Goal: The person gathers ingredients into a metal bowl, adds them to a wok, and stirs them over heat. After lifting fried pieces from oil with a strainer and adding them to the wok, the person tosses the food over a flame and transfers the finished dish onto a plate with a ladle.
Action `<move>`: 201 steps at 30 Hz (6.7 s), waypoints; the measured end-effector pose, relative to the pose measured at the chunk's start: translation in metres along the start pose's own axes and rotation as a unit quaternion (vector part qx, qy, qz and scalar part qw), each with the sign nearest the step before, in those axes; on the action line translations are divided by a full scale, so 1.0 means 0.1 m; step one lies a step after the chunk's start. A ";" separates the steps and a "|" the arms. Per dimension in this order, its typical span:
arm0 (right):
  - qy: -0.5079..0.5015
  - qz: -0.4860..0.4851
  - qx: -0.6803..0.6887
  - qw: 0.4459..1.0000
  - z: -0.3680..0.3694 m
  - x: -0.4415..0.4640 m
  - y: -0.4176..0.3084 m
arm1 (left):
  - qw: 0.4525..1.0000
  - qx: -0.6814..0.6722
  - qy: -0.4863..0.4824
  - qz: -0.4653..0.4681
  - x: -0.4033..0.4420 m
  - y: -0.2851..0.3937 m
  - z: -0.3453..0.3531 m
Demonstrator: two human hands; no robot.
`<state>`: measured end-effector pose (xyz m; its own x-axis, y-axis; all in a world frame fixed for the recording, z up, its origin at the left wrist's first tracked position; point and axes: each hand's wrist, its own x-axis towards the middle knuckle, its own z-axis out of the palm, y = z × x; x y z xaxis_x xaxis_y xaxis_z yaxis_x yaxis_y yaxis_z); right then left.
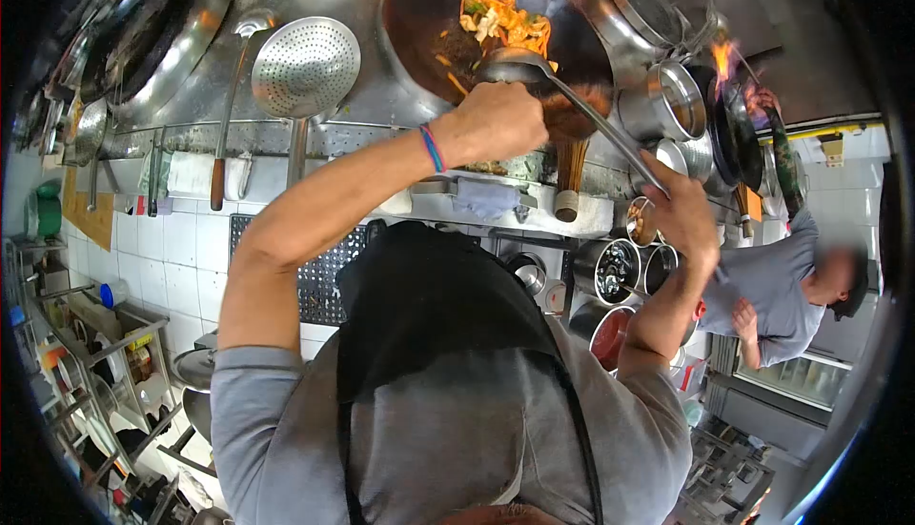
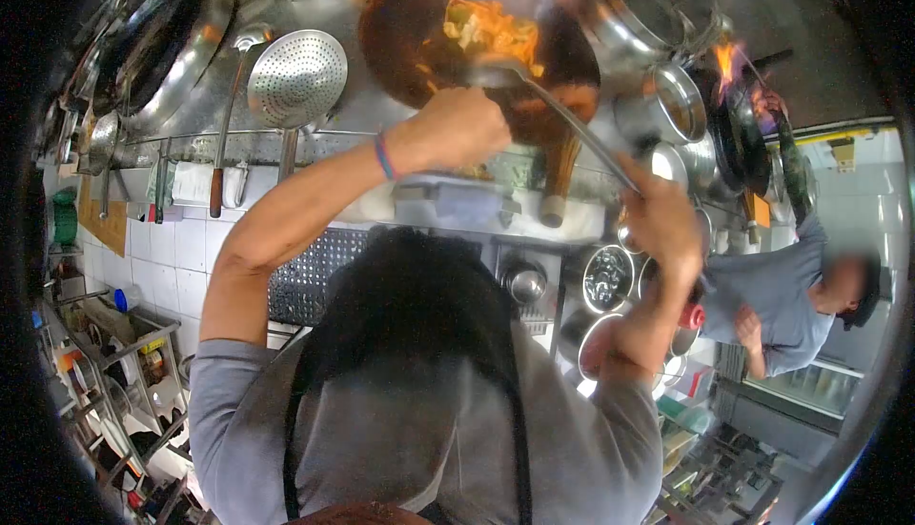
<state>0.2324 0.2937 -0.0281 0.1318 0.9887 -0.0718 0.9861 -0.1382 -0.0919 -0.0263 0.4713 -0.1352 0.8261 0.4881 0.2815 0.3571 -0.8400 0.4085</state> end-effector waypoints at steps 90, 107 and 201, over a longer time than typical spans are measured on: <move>0.306 0.148 0.381 0.860 1.93 0.21 -0.47 | 0.985 0.024 0.152 -0.075 0.39 -0.70 0.67; 0.094 0.334 0.345 0.872 0.94 1.13 2.47 | 0.982 0.015 0.128 -0.142 0.45 -0.71 0.67; 0.493 0.302 0.805 0.138 1.57 -3.65 -1.64 | 0.996 -0.038 0.079 0.024 -0.64 -0.12 -0.02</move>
<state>0.0064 -0.0536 -0.1431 0.8724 0.1874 -0.4515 -0.4287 0.7371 -0.5224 -0.0840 0.4504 -0.1565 0.7602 0.4838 0.4336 0.2795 -0.8460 0.4540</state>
